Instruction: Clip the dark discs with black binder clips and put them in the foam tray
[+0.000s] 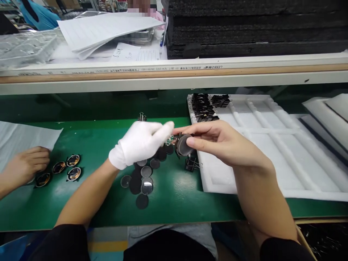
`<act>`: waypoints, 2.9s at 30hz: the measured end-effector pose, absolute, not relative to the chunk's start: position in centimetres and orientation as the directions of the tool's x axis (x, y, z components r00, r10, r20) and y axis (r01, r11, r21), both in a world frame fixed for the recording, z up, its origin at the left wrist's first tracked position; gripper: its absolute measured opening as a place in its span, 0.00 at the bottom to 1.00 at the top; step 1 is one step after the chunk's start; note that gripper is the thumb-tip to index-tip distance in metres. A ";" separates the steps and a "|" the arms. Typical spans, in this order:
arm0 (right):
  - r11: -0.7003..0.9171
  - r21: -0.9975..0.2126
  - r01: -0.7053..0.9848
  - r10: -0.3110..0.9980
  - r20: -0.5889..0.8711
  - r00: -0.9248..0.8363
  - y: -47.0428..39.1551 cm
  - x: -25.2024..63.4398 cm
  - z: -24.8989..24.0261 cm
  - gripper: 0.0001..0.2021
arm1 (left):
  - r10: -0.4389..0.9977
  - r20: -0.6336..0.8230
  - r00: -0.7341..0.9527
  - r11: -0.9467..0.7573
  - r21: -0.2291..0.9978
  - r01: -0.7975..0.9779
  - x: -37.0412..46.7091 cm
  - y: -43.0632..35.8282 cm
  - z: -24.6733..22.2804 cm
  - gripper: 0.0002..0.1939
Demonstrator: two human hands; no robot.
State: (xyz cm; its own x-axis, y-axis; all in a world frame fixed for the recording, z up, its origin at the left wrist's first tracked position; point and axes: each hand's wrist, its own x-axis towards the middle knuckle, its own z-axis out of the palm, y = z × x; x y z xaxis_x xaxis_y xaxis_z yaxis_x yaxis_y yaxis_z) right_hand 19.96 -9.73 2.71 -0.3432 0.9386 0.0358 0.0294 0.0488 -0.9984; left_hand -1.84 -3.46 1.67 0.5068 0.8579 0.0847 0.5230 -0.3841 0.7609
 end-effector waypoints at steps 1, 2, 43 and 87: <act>0.063 -0.996 0.063 0.921 0.034 -0.388 -9.8 20.2 2.8 0.08 | 0.821 -0.004 0.571 -0.369 0.758 0.537 -1.9 -3.4 1.5 0.29; 0.074 -0.993 0.093 0.902 0.027 -0.430 -9.9 20.4 3.0 0.08 | 0.776 -0.087 0.625 -0.347 0.768 0.538 -1.8 -3.5 1.4 0.29; 0.132 -0.972 -0.192 0.971 0.088 0.223 -8.5 18.8 1.3 0.15 | 0.839 -0.088 0.537 -0.117 0.935 0.336 -1.1 -5.1 1.3 0.23; -0.001 -0.979 -0.206 0.997 0.015 -0.076 -9.5 17.9 1.3 0.18 | 0.899 0.412 0.150 -0.438 0.831 0.342 0.9 -1.9 1.8 0.16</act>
State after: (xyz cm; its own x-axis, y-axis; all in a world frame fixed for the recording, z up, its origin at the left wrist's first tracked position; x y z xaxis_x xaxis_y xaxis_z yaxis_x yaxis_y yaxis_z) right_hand 17.90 -9.53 1.29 -0.0764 0.9970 0.0148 -0.2055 -0.0012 -0.9786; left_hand 0.88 -1.95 1.83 0.1499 0.8986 0.4124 0.3416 -0.4385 0.8313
